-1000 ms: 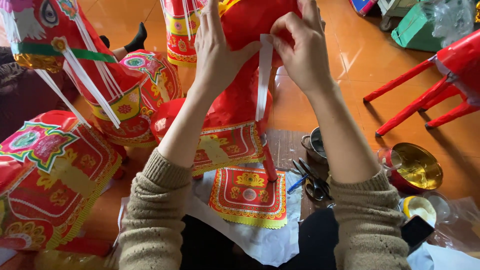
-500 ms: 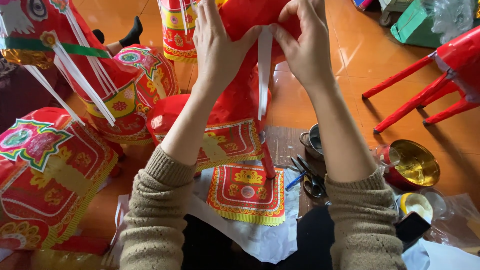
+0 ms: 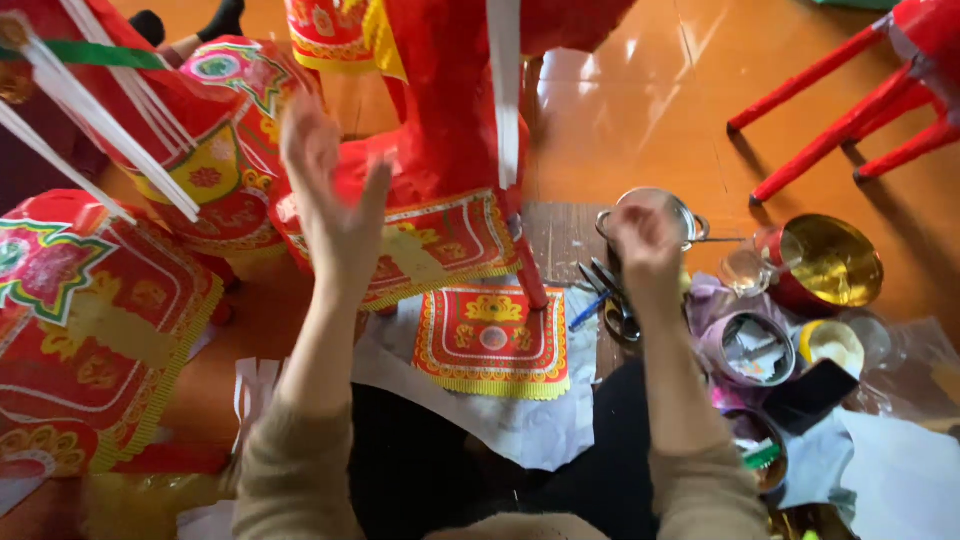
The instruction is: Decorating paper horse figures by attaching printed paper panels and smoothing them onto the frame.
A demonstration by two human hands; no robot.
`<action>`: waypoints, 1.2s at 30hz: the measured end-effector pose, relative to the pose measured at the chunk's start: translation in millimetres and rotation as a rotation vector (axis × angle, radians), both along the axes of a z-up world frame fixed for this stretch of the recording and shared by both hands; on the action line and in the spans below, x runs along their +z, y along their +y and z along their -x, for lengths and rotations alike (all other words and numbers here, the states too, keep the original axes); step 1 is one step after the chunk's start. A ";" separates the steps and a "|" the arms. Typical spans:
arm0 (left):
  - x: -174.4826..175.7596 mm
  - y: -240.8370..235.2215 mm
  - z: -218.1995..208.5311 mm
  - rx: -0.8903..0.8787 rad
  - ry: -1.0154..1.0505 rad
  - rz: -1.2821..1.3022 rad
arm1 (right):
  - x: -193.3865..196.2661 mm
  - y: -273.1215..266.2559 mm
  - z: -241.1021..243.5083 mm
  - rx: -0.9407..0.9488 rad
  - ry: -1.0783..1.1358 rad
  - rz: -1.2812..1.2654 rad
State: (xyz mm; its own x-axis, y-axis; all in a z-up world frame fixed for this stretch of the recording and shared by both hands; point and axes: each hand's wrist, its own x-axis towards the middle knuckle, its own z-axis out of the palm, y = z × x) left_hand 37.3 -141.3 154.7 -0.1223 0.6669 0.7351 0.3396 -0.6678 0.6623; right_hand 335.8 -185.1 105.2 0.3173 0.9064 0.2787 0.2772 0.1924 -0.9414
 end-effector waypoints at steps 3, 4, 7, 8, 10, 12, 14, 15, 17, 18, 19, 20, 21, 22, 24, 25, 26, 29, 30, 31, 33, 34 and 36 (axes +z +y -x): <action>-103.5 -27.9 16.4 -0.074 -0.013 0.283 | -212.8 -28.8 -51.5 0.009 0.015 0.088; -110.9 -44.0 20.0 -0.084 -0.011 0.291 | -247.2 -53.4 -50.9 -0.002 0.016 0.096; -138.7 -87.8 31.8 -0.305 0.516 1.026 | -309.4 -117.1 -47.3 -0.044 0.060 0.411; -150.8 -95.1 38.7 -0.436 0.525 1.105 | -304.8 -125.6 -41.7 -0.003 -0.033 0.448; -175.2 -106.3 45.7 -0.590 0.535 1.204 | -300.4 -131.0 -34.7 0.025 -0.119 0.514; -196.8 -111.9 47.4 -0.495 0.264 1.142 | -304.8 -122.1 -29.6 0.077 -0.160 0.439; -229.5 -118.0 49.4 -0.482 0.107 1.163 | -306.3 -124.3 -30.4 0.056 -0.134 0.450; -244.8 -117.3 49.1 -0.449 -0.060 1.164 | -306.7 -122.8 -32.6 0.049 -0.119 0.441; -256.4 -132.1 50.6 -0.511 -0.275 1.182 | -304.7 -125.8 -36.0 -0.012 -0.035 0.437; -261.5 -136.9 50.9 -0.545 -0.512 1.184 | -302.9 -126.3 -39.4 -0.048 0.034 0.420; -290.3 -139.7 56.0 -0.576 -0.488 1.199 | -301.6 -127.6 -44.2 -0.086 0.045 0.422; -318.6 -140.9 61.9 -0.585 -0.652 1.257 | -300.1 -128.1 -49.0 -0.112 0.159 0.390; -347.0 -140.0 68.2 -0.590 -0.816 1.316 | -298.0 -128.5 -54.1 -0.142 0.270 0.353; -343.7 -136.7 67.0 -0.621 -0.790 1.339 | -298.2 -128.4 -64.5 -0.183 0.279 0.351; -338.4 -132.8 63.8 -0.424 -0.804 1.396 | -299.7 -131.5 -87.7 -0.344 0.328 0.261; -348.1 -132.4 70.5 -0.447 -0.786 1.417 | -299.3 -137.5 -107.2 -0.377 0.330 0.263; -357.6 -130.5 78.4 -0.904 -1.220 1.341 | -298.6 -143.6 -125.5 -0.457 0.315 0.285; -357.3 -124.4 81.0 -0.977 -1.334 1.294 | -303.2 -158.6 -187.8 -0.617 0.227 0.297; -352.5 -123.3 79.2 -0.593 -1.012 1.315 | -305.2 -163.7 -208.9 -0.679 0.149 0.294; -357.6 -118.5 80.4 -0.601 -1.011 1.318 | -318.8 -166.7 -237.0 -0.686 0.146 0.293; -368.1 -111.2 86.9 -1.066 -1.496 1.205 | -346.5 -170.6 -290.0 -0.716 -0.394 0.293; -365.1 -108.2 84.9 -1.065 -1.500 1.203 | -350.7 -169.9 -308.3 -0.714 -0.397 0.293; -358.3 -109.3 82.5 -1.067 -1.496 1.220 | -358.7 -165.3 -344.8 -0.704 -0.711 0.468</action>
State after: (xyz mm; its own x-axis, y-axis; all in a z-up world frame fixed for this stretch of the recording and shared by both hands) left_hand -45.2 -250.6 -203.5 0.5831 0.7793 -0.2297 -0.7744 0.6186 0.1330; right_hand 680.6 -350.3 -253.5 0.7076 0.6493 0.2787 0.6914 -0.5552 -0.4623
